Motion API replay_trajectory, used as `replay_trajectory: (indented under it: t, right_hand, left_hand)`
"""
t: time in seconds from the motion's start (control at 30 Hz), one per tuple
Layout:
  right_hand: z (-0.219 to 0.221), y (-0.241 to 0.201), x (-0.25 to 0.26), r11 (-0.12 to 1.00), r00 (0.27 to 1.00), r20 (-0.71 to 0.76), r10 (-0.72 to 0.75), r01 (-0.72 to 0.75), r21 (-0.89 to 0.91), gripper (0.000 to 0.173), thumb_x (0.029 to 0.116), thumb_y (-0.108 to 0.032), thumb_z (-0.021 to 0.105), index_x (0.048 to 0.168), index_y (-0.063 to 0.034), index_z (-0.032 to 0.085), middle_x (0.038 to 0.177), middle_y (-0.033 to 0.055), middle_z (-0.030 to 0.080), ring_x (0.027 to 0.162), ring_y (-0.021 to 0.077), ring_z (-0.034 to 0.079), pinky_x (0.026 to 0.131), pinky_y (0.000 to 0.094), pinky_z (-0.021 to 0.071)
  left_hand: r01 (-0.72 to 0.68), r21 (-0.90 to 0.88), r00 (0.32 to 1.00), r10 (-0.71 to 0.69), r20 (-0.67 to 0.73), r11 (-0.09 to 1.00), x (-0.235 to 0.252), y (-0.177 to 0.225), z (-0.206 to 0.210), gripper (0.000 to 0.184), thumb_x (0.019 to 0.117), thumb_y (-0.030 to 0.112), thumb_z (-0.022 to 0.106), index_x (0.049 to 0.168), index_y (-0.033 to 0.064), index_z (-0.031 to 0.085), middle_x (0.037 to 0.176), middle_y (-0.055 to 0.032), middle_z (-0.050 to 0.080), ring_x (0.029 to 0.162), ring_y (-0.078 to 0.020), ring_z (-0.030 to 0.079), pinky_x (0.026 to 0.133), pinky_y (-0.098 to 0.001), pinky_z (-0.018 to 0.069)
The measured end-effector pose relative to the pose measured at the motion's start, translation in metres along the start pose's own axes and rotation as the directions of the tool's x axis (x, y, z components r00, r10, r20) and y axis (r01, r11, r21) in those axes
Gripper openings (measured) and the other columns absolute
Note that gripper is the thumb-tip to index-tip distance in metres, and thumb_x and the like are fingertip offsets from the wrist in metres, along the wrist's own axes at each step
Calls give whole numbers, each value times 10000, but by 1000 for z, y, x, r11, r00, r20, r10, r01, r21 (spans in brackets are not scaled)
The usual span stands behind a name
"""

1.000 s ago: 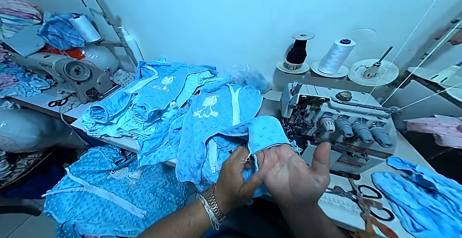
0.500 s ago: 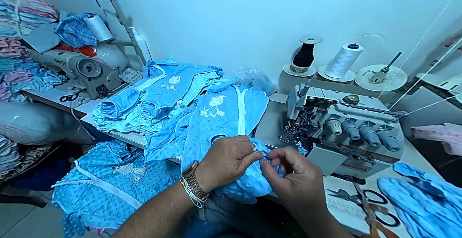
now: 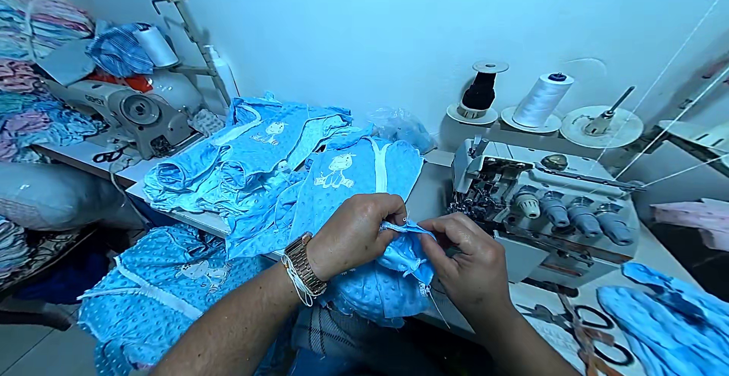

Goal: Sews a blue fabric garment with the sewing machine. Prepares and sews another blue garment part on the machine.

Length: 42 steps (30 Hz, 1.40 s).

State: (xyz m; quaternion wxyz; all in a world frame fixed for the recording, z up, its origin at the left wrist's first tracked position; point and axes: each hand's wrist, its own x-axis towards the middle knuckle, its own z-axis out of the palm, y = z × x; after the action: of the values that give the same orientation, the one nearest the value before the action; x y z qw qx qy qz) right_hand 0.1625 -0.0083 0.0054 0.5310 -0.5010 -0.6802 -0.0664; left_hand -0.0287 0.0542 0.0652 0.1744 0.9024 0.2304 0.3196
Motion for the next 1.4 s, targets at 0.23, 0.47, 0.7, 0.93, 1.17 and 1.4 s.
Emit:
replay_trajectory:
  t: [0.23,0.47,0.7,0.93,1.17,1.4]
  right_hand:
    - [-7,2,4,991,990,52,128,-125,-43,236,980,-222,600,1077,-94,774,851,-23,585,710,5,553,610,136,467]
    - [-31,23,6,925,935,84,343,-322,-200,249,1003,-258,595,836,-97,686,730,-7,584,613,98,553,555,297,473]
    - [-24,46,-41,684,688,100,718,-725,79,374,962,-222,607,599,-150,552,497,-68,435,446,34,422,441,245,344]
    - [-16,49,-48,526,590,40,806,-746,407,255,946,-188,627,704,-145,697,532,-117,530,449,-54,465,427,133,388]
    - [-25,57,-45,435,519,18,855,-736,519,314,897,-94,596,598,-185,626,503,-103,519,423,-35,458,399,132,371]
    - [-23,59,-42,468,548,32,836,-741,483,261,832,-97,640,583,-176,642,476,-105,478,409,-42,393,390,150,304]
  left_hand:
    - [212,104,962,-226,156,972,21,20,-11,108,985,82,665,937,23,741,845,-94,639,756,-198,626,660,-363,503]
    - [121,147,993,-119,-19,982,56,23,39,141,1034,151,603,993,34,668,869,-112,566,786,-276,605,640,-430,500]
    - [162,240,987,-161,-26,957,71,-10,116,201,1006,201,616,906,48,700,788,-108,649,759,-295,663,666,-501,521]
    - [384,333,912,-410,9,861,87,-9,120,261,1022,299,608,847,110,654,600,-55,576,561,-254,605,493,-458,437]
    - [395,401,880,-466,94,827,110,1,126,223,1025,211,532,915,98,690,698,-106,657,653,-305,670,513,-491,467]
    - [273,386,925,-350,145,881,116,-18,123,237,1041,222,525,899,113,681,658,-70,622,644,-273,656,529,-482,450]
